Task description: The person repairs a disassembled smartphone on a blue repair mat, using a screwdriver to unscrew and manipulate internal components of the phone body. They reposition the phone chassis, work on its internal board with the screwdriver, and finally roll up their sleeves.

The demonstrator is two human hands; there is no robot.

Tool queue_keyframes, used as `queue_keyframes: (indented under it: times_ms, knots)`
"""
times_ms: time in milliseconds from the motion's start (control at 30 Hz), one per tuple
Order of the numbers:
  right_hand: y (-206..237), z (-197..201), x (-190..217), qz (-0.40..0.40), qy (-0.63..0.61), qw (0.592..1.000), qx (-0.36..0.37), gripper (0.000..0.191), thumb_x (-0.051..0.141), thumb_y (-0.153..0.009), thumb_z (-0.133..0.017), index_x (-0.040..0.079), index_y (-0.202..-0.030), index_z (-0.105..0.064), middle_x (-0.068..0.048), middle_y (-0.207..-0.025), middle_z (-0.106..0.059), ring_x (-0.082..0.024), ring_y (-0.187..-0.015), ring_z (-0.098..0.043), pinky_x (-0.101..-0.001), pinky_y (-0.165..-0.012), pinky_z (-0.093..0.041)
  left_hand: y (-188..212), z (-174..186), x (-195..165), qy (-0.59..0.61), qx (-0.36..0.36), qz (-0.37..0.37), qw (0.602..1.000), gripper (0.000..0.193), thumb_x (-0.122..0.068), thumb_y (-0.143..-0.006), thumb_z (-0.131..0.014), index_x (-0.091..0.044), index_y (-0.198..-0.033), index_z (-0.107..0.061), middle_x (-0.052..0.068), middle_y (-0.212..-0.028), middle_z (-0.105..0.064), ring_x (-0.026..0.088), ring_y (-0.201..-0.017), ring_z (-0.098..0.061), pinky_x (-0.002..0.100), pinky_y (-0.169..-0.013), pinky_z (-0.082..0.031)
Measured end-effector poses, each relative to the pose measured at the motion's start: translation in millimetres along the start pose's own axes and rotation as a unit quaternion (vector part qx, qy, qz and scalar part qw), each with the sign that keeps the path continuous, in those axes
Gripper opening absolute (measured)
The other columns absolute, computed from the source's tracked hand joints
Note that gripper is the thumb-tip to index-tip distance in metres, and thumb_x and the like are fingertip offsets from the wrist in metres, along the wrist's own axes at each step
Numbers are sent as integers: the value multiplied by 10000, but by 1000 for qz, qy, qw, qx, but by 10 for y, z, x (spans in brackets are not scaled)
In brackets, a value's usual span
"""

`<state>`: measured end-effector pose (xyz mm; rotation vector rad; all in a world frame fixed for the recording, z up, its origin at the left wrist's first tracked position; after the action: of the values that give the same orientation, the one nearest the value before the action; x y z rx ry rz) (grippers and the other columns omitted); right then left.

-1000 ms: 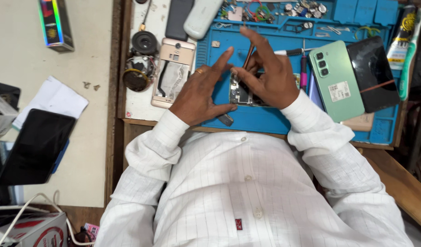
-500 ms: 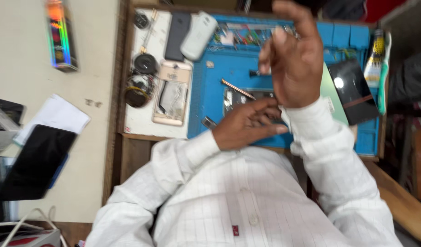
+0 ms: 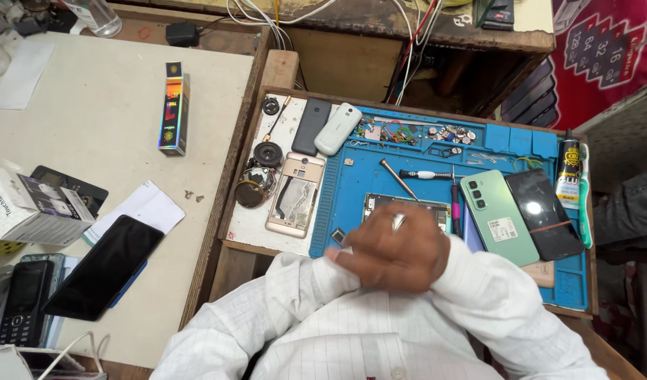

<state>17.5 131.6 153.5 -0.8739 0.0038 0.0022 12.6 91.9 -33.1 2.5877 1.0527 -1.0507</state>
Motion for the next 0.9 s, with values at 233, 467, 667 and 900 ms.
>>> queue_keyframes:
  times_ms: [233,467,667,900]
  knots:
    - [-95,-1,314,-6,-169,985,28,186,48,-1003,-781,61,-1184,-743,-24,-907,-696,-121,-719,-666,-274,-554,-495,-134,-29,-57,-100,55,18,993,318,-228,-1011,-650,81,-1071,-690,114,-986,-741,170,-969,-713,272,-838,-602]
    - [-28,-488,601,-38,-434,890,136,151,128,-1078,-700,39,-1197,-670,-89,-1065,-715,-245,-888,-696,-372,-730,-545,-636,-353,-156,-234,72,89,965,268,-202,-1021,-705,36,-1143,-702,130,-935,-757,131,-802,-738,288,-702,-628]
    - [504,-409,-499,-315,-360,772,418,293,259,-954,-703,72,-1178,-727,-96,-1076,-772,-243,-919,-758,-385,-807,-608,-1228,-289,-1211,-687,50,-5,725,641,-613,-764,-776,-78,-1115,-729,118,-956,-791,236,-847,-775,369,-767,-613]
    - [606,663,-2298,-426,240,794,361,277,248,-942,-735,92,-1171,-732,-113,-1043,-767,-270,-915,-748,-420,-756,-595,-1662,-924,-1745,-731,-29,-383,564,322,-482,-1019,-621,-197,-1085,-756,89,-1031,-686,264,-902,-703,443,-817,-553]
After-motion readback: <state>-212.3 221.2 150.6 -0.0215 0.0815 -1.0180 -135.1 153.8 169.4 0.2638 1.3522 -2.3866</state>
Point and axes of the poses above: each hand's wrist, its own y-axis away from the middle knuckle, its own z-axis out of the back of the hand, x = y × z, the point moved 5 cm from there along -y, towards the middle knuckle
